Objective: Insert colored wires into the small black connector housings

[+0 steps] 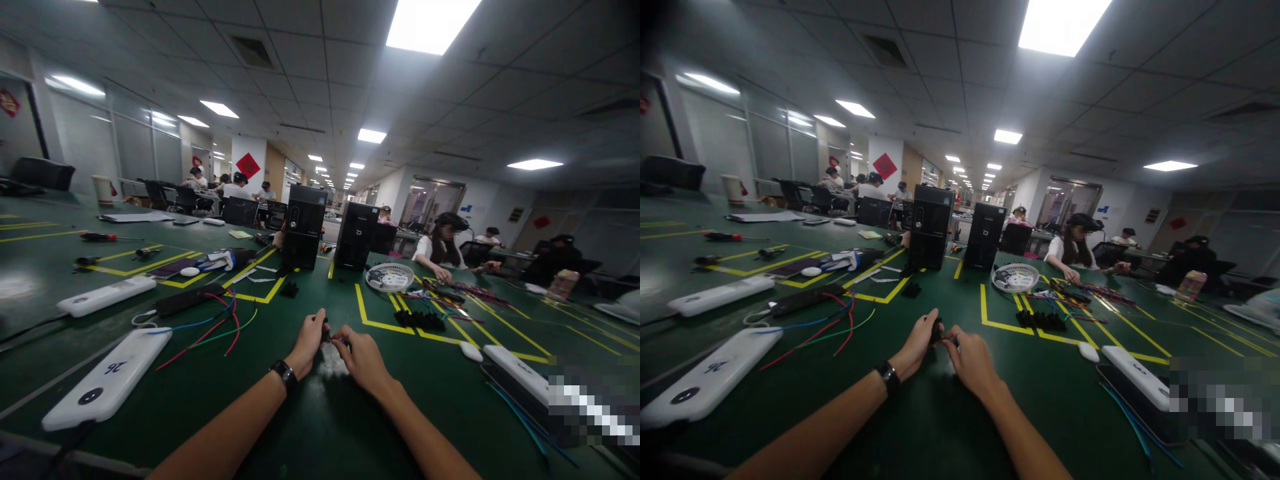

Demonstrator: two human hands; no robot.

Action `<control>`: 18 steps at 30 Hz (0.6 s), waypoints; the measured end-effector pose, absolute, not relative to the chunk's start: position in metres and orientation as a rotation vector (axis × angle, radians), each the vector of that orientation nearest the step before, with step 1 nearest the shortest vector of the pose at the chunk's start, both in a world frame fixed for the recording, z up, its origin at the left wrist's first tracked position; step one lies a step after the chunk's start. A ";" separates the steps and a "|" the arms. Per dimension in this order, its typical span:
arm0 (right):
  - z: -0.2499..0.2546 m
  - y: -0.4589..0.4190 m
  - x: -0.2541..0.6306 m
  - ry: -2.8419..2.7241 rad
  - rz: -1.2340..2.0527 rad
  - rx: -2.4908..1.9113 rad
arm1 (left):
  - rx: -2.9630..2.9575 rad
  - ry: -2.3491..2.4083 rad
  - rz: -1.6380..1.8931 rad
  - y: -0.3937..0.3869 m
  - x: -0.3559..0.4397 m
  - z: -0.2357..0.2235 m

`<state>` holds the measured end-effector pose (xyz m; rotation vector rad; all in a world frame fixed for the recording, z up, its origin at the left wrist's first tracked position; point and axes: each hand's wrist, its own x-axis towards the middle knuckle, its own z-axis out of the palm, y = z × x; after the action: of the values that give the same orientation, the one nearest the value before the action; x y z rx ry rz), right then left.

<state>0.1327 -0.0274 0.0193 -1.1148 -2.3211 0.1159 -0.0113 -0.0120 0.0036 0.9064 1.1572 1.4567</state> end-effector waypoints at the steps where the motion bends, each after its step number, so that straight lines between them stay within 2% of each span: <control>1: 0.022 -0.027 0.135 -2.331 0.104 -1.110 | 0.943 1.164 1.438 -0.012 -0.012 0.004; 9: 0.040 -0.022 0.150 -2.406 0.038 -1.052 | 1.086 1.191 1.415 -0.015 -0.009 0.010; 18: 0.011 -0.041 0.117 -2.295 0.133 -0.922 | 0.753 1.118 1.578 -0.019 -0.011 0.010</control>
<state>0.1173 -0.0407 0.0112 -0.9217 -2.2948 0.1328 -0.0112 -0.0193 0.0098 0.7533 1.1179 1.5777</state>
